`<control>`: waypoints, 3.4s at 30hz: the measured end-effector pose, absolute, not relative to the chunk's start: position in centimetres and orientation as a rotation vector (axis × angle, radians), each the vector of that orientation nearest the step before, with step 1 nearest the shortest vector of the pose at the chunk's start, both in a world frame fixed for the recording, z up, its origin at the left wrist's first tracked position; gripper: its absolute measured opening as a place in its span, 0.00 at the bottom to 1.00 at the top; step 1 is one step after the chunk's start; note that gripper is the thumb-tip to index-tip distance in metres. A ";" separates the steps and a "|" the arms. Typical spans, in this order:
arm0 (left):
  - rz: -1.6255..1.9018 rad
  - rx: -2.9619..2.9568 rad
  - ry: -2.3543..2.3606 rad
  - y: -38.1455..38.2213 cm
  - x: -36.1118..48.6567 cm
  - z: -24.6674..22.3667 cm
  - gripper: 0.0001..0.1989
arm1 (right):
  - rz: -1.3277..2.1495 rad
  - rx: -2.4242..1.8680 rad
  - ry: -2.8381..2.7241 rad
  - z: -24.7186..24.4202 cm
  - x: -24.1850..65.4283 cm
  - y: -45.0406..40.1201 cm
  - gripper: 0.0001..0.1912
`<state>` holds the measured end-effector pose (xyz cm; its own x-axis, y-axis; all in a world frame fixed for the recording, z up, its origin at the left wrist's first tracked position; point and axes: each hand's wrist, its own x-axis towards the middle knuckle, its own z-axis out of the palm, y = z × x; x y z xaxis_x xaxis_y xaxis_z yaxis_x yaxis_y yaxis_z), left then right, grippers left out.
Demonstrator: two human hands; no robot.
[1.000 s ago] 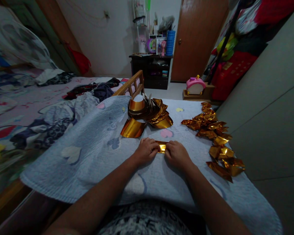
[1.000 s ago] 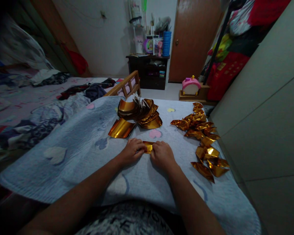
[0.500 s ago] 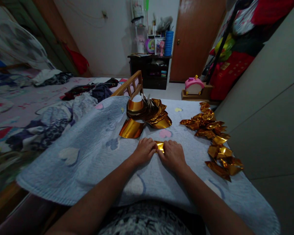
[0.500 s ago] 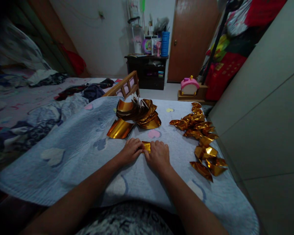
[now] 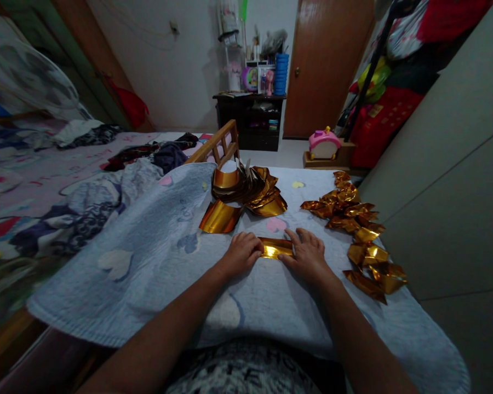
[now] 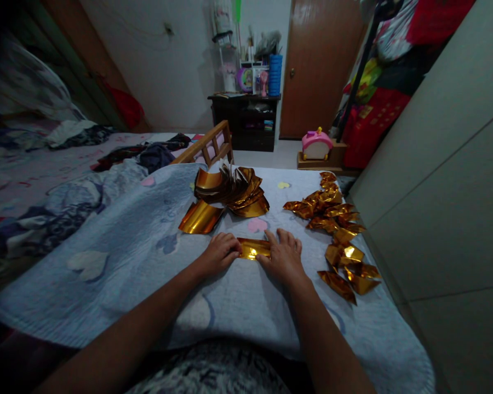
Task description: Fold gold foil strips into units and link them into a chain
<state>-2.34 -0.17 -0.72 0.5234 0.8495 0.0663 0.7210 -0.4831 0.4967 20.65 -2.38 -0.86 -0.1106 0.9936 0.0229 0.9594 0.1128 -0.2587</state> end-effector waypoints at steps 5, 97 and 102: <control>0.415 2.354 1.282 -0.2 -2.4 -0.7 0.05 | 0.398 -1.990 -2.254 -0.9 22.3 -1.7 0.39; 1.139 2.012 1.064 -1.1 -1.9 0.4 0.06 | 1.374 -1.064 -1.255 0.2 19.4 -1.3 0.18; 0.984 1.953 0.861 -1.0 -1.5 0.7 0.15 | 1.350 -1.031 -1.464 -0.2 18.6 -1.5 0.15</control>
